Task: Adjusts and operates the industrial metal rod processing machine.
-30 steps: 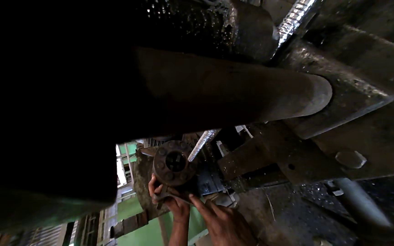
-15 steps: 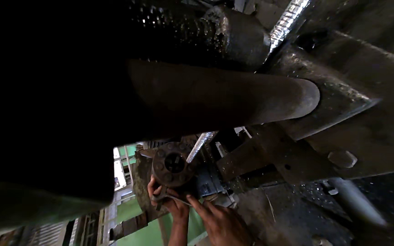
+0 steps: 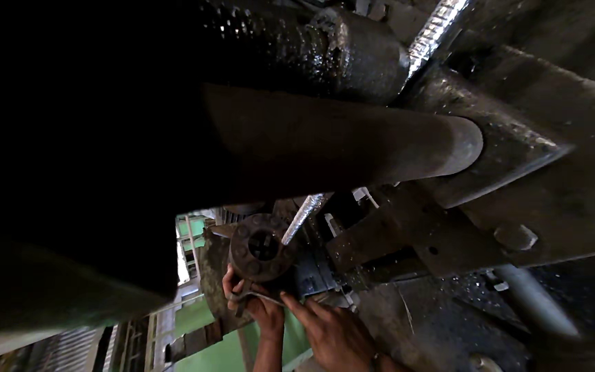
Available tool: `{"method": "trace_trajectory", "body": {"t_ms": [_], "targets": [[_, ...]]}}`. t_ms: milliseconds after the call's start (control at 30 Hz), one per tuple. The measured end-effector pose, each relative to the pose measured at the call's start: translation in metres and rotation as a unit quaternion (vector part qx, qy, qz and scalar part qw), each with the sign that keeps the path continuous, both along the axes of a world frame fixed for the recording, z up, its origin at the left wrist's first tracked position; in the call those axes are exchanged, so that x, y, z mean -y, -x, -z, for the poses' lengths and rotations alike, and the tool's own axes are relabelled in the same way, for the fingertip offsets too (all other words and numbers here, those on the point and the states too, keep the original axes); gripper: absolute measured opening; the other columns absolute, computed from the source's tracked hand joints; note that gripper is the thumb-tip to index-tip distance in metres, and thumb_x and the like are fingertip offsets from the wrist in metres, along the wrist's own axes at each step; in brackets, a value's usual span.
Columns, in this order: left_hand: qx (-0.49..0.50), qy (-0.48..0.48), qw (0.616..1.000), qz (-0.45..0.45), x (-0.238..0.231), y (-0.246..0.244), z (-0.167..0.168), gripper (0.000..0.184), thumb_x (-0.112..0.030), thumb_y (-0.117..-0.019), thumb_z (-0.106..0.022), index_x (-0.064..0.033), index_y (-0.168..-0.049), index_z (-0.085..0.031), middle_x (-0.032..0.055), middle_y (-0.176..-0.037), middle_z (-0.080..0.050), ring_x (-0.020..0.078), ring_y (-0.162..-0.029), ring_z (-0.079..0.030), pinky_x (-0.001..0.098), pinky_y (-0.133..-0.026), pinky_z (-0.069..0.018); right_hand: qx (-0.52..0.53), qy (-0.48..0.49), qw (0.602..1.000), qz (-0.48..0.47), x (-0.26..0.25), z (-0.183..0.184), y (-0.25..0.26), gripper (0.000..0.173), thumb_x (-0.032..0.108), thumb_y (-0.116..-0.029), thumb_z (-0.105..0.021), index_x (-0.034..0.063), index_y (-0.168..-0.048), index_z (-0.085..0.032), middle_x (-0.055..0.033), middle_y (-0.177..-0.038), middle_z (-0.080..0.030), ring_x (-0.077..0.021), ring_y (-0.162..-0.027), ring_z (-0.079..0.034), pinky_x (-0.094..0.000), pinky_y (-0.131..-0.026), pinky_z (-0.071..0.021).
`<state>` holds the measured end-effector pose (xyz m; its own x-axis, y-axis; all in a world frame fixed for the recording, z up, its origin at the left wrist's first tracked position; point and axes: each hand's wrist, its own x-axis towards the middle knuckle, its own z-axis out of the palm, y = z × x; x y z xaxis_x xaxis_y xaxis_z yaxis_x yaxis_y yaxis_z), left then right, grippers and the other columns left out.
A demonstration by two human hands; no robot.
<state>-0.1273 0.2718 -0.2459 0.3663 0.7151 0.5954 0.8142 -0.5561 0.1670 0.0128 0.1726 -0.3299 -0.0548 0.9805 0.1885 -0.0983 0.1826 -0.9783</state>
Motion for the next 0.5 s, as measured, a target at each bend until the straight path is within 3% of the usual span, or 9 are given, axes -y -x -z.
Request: {"method": "trace_trajectory", "body": {"t_ms": [67,167,233,333,400,500], "targets": [[-0.006,-0.006,1.0,-0.016,0.002,0.004,0.001,0.018,-0.03,-0.1066,-0.045,-0.022,-0.121,-0.052,-0.0003,-0.151,-0.043,0.0171,-0.147,-0.034,0.0404,-0.123,-0.0275,-0.01,-0.003,1.0,0.019,0.001,0.0,0.001,0.061,0.013,-0.0983,-0.055,0.0359,-0.154,-0.047,-0.0038,-0.092,-0.068,-0.0202,-0.057,-0.063,-0.0389,-0.047,-0.0539],[-0.068,-0.007,0.996,-0.059,0.009,0.039,0.003,0.036,-0.027,-0.1041,-0.045,-0.0068,-0.134,-0.043,0.0139,-0.156,-0.037,0.027,-0.148,-0.034,0.0467,-0.123,-0.0296,0.012,0.017,1.0,-0.012,-0.002,-0.002,-0.003,0.065,0.013,-0.0972,-0.057,0.0381,-0.156,-0.043,-0.0054,-0.095,-0.069,-0.0222,-0.059,-0.064,-0.0413,-0.05,-0.0557],[-0.061,0.001,0.996,-0.069,0.011,0.037,0.002,0.044,-0.026,-0.1027,-0.047,-0.0012,-0.138,-0.041,0.0169,-0.154,-0.038,0.0282,-0.145,-0.037,0.0467,-0.121,-0.0324,0.018,0.012,1.0,-0.005,-0.005,-0.001,-0.004,0.067,0.011,-0.0955,-0.058,0.0378,-0.155,-0.045,-0.0052,-0.095,-0.069,-0.022,-0.058,-0.064,-0.041,-0.049,-0.0557],[-0.047,0.002,0.997,-0.063,0.006,0.023,0.0,0.049,-0.024,-0.1015,-0.048,0.0024,-0.142,-0.039,0.0166,-0.152,-0.041,0.026,-0.143,-0.04,0.0444,-0.121,-0.034,0.02,0.012,1.0,-0.018,-0.009,0.0,-0.007,0.066,0.011,-0.0964,-0.057,0.0383,-0.155,-0.044,-0.0052,-0.096,-0.069,-0.0221,-0.058,-0.064,-0.0416,-0.05,-0.0561],[-0.043,0.015,0.997,-0.056,0.006,0.019,0.001,0.046,-0.02,-0.1036,-0.045,-0.0024,-0.145,-0.034,0.0119,-0.155,-0.038,0.0223,-0.146,-0.036,0.042,-0.123,-0.0301,0.027,0.011,0.999,-0.021,-0.011,0.002,-0.007,0.068,0.01,-0.0953,-0.056,0.0383,-0.155,-0.044,-0.0053,-0.097,-0.07,-0.0222,-0.057,-0.064,-0.0421,-0.049,-0.0556],[-0.021,0.012,0.999,-0.037,0.004,0.016,0.003,0.051,-0.017,-0.1031,-0.044,-0.0016,-0.15,-0.029,0.0121,-0.155,-0.04,0.0216,-0.146,-0.037,0.0414,-0.124,-0.0295,0.027,0.012,0.999,-0.042,-0.01,0.002,-0.006,0.068,0.01,-0.0961,-0.056,0.0388,-0.157,-0.042,-0.0065,-0.099,-0.07,-0.0236,-0.059,-0.065,-0.0432,-0.051,-0.0563]]}}
